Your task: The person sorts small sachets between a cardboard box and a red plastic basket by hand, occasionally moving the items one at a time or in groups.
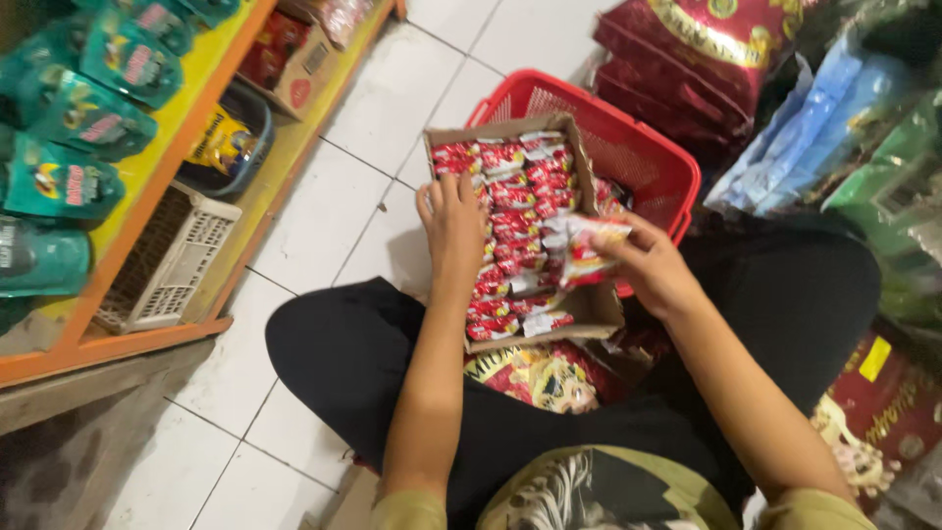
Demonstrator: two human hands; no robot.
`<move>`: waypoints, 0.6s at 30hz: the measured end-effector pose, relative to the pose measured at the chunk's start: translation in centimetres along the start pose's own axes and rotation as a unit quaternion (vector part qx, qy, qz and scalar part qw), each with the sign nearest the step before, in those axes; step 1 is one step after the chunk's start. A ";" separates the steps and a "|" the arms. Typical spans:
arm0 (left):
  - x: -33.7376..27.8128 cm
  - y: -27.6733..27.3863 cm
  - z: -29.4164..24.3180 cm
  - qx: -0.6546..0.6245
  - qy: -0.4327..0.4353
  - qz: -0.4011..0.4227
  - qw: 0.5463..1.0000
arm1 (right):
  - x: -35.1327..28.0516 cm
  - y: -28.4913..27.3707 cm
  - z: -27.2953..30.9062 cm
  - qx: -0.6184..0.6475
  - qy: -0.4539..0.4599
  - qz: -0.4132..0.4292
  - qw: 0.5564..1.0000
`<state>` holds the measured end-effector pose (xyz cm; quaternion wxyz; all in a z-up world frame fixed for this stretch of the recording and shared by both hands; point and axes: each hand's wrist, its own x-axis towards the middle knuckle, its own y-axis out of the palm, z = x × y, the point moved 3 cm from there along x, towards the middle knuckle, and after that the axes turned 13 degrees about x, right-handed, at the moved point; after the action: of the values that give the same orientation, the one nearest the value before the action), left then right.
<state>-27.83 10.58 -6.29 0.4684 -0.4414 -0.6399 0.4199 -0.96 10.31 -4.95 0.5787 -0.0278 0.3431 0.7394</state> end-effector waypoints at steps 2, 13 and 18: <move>-0.3 -0.4 0.0 0.014 0.004 0.009 1.000 | -0.3 -1.1 0.5 0.080 -0.015 0.013 0.997; -5.5 -3.0 -1.6 -0.405 -0.146 0.047 0.902 | -0.7 1.5 2.9 -0.191 -0.092 0.081 0.974; -9.6 -0.3 -3.2 -0.590 -0.244 0.060 0.768 | -3.0 3.2 5.5 -0.471 -0.182 0.217 0.835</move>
<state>-23.15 1.65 -7.53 -0.0821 -0.5511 -0.8265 0.0806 -0.78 10.47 2.12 0.3722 -0.0866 -0.1610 0.9100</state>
